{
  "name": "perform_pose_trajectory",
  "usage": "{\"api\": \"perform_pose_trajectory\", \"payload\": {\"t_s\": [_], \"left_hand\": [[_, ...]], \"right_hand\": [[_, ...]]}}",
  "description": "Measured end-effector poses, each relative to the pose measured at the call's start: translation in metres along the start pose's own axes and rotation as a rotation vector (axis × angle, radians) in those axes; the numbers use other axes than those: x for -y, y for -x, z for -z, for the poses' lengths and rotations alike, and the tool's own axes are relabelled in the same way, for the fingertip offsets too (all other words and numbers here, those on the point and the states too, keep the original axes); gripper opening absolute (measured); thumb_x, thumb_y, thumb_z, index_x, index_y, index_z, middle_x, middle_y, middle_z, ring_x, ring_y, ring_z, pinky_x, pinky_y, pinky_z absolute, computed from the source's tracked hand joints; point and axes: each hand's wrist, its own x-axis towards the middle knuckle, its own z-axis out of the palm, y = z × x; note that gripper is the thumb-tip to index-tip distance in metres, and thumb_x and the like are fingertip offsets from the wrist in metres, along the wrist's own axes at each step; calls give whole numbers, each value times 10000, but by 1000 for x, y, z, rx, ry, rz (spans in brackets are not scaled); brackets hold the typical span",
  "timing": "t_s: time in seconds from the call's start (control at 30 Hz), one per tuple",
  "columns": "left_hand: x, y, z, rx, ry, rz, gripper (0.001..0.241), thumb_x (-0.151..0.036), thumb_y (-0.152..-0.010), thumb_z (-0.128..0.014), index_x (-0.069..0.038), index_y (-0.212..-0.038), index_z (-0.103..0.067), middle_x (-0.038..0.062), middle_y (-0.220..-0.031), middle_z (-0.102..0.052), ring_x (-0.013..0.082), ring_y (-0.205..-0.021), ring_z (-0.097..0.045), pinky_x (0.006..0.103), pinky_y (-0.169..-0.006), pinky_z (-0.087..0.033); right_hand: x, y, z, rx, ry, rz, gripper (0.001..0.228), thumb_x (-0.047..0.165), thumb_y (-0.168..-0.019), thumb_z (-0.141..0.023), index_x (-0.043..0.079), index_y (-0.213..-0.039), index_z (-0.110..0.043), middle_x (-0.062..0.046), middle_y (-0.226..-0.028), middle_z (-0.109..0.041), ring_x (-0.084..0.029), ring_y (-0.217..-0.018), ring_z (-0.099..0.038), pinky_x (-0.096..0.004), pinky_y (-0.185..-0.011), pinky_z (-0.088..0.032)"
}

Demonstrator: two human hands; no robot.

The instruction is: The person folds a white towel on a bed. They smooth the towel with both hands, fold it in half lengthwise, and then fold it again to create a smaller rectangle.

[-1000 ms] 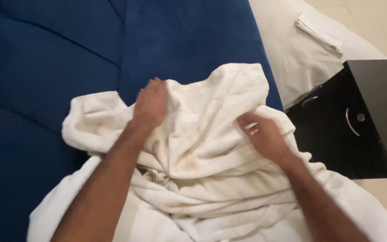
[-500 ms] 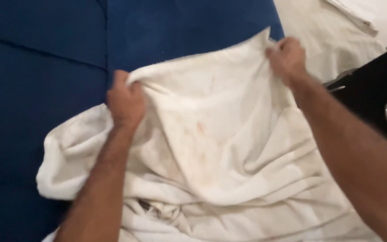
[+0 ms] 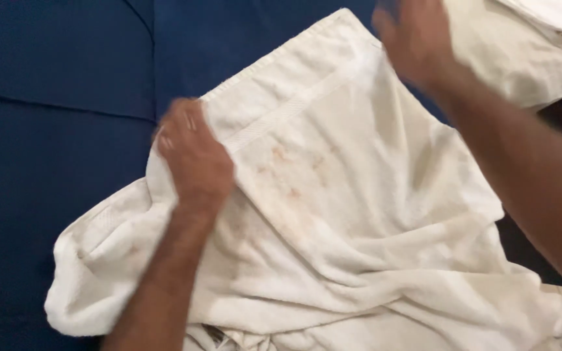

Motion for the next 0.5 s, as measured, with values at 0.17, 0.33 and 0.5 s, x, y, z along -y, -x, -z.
{"api": "perform_pose_trajectory", "payload": {"t_s": [0.17, 0.33, 0.5], "left_hand": [[-53, 51, 20, 478, 357, -520, 469, -65, -849, -544, -5, -1314, -569, 224, -1329, -598, 367, -1212, -565, 472, -1043, -436], [-62, 64, 135, 1023, 279, -482, 425, -152, -898, -580, -41, -1307, -543, 159, -1346, -559, 324, -1265, -525, 482, -1031, -455], [-32, 126, 140, 946, 341, -315, 706, -115, -690, -748, -109, -1361, -528, 159, -1458, -462, 373, -1370, -438, 602, -998, -413]], "right_hand": [[43, 151, 94, 488, -362, 127, 160, 139, -864, -687, 77, -1009, -720, -87, -969, -735, -249, -930, -695, -386, -843, -549], [89, 294, 161, 799, -363, 208, 358, 357, -801, -783, 137, -1077, -723, -59, -1114, -727, -266, -1035, -666, -406, -900, -520], [101, 351, 159, 410, -199, 296, 633, 427, -724, -788, -13, -1152, -635, -189, -1165, -656, -391, -1050, -630, -526, -851, -521]]}}
